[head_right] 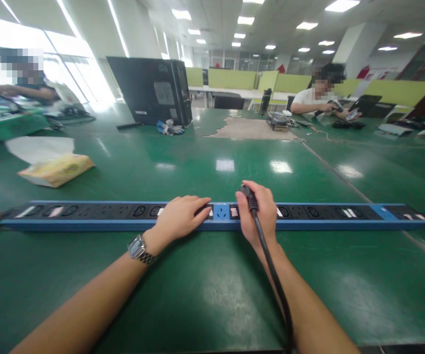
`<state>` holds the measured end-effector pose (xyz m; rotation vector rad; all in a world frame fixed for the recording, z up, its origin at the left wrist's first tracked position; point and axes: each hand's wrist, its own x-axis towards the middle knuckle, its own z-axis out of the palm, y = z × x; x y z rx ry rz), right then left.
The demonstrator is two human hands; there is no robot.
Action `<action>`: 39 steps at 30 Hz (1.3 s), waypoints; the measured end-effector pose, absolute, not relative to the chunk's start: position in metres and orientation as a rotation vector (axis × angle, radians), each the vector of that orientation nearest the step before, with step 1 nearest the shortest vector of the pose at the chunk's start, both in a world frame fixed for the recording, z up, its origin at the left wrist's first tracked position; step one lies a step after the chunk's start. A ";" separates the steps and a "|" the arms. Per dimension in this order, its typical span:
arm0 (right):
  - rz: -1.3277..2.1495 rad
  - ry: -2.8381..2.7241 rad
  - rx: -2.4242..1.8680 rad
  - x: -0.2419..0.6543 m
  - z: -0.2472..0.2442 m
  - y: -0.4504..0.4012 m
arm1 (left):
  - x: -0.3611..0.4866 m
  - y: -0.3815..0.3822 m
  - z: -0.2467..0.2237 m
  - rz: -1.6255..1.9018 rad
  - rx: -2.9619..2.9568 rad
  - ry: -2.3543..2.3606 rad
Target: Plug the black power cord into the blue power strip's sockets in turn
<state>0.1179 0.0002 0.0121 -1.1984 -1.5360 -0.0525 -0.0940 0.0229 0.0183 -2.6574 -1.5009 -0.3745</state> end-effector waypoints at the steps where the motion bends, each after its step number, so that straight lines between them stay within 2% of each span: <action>1: -0.034 -1.485 -1.229 0.131 0.014 0.002 | -0.094 0.023 0.018 -0.376 -2.654 -1.500; 6: 0.103 -1.419 -1.344 0.201 0.004 0.008 | -0.095 0.022 0.017 -0.387 -2.647 -1.509; 10: 0.133 -1.544 -1.419 0.224 -0.009 0.005 | -0.095 0.023 0.017 -0.399 -2.650 -1.508; 20: -0.169 -1.909 -1.331 0.207 -0.007 0.001 | -0.095 0.023 0.018 -0.400 -2.656 -1.503; 39: -0.419 -1.896 -1.354 0.202 -0.032 -0.002 | -0.098 0.018 0.019 -0.421 -2.662 -1.466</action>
